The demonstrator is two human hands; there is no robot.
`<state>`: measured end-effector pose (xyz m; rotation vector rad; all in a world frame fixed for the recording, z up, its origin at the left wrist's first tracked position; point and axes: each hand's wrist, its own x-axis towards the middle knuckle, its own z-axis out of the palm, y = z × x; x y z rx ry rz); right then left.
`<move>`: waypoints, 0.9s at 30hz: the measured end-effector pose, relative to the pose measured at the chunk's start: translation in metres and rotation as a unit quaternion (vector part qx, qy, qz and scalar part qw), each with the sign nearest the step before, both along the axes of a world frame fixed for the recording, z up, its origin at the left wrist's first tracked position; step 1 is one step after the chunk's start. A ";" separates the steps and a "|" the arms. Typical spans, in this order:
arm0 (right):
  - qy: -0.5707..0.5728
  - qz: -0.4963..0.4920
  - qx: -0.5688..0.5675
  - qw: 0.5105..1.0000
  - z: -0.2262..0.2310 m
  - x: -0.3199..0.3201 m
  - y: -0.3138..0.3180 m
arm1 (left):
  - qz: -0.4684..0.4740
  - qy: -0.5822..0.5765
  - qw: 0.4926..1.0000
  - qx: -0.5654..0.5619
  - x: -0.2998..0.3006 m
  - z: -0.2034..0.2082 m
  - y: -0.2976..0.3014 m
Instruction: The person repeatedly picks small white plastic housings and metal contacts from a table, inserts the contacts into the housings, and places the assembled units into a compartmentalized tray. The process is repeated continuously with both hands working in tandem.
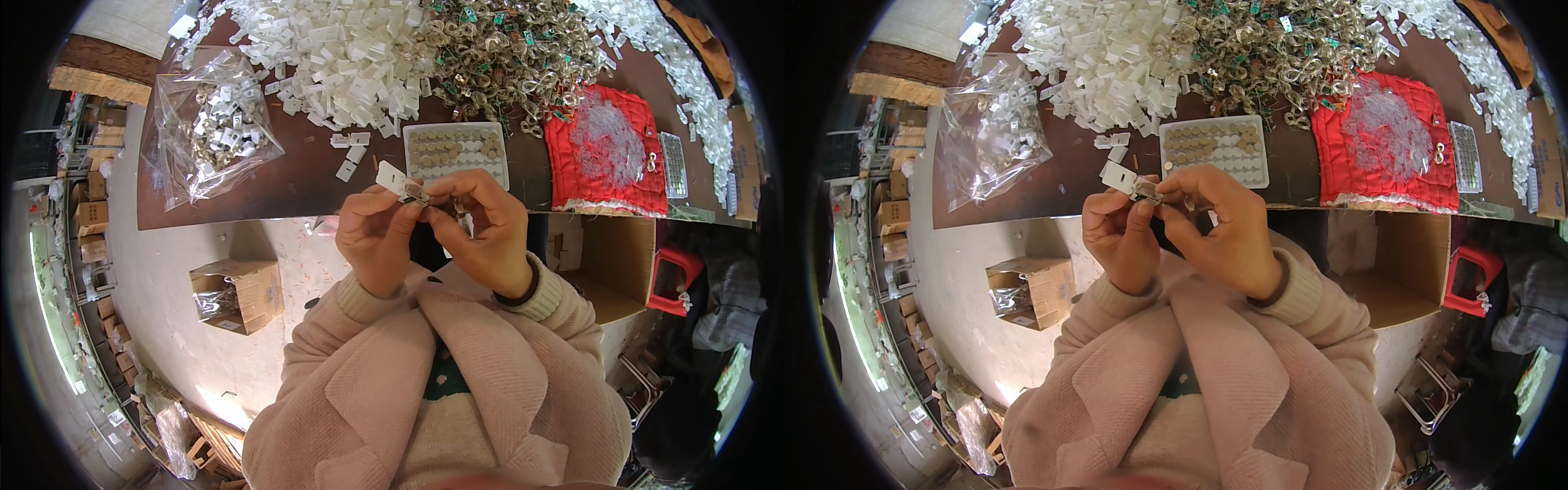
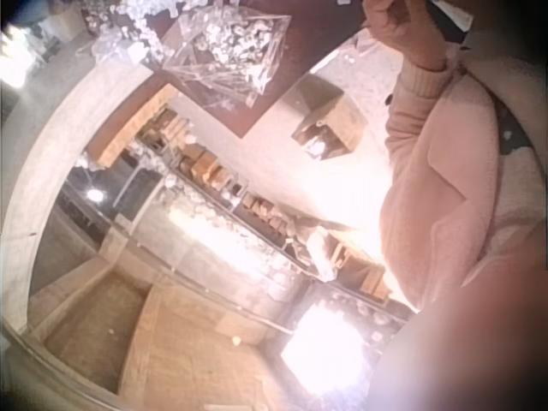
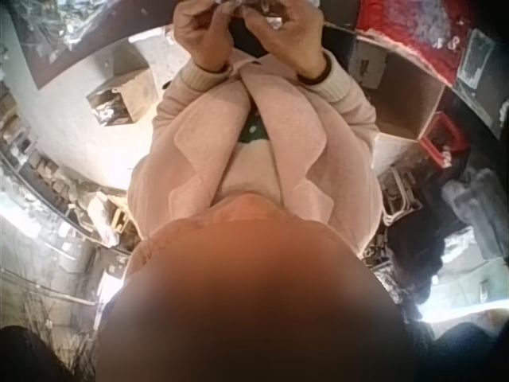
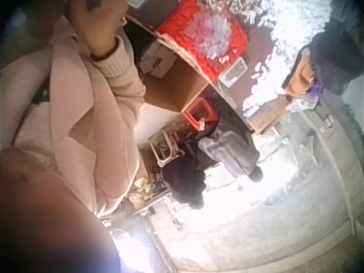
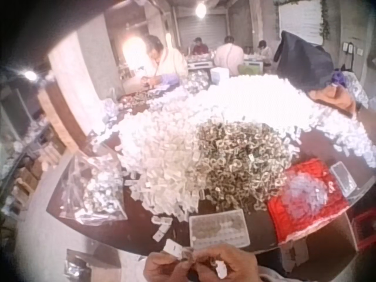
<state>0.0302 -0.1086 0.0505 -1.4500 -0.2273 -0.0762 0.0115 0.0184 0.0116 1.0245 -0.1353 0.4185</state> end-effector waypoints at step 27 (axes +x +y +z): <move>-0.029 -0.013 -0.187 0.982 -0.020 0.009 -0.042 | -0.123 0.140 0.967 -0.171 0.006 -0.004 0.014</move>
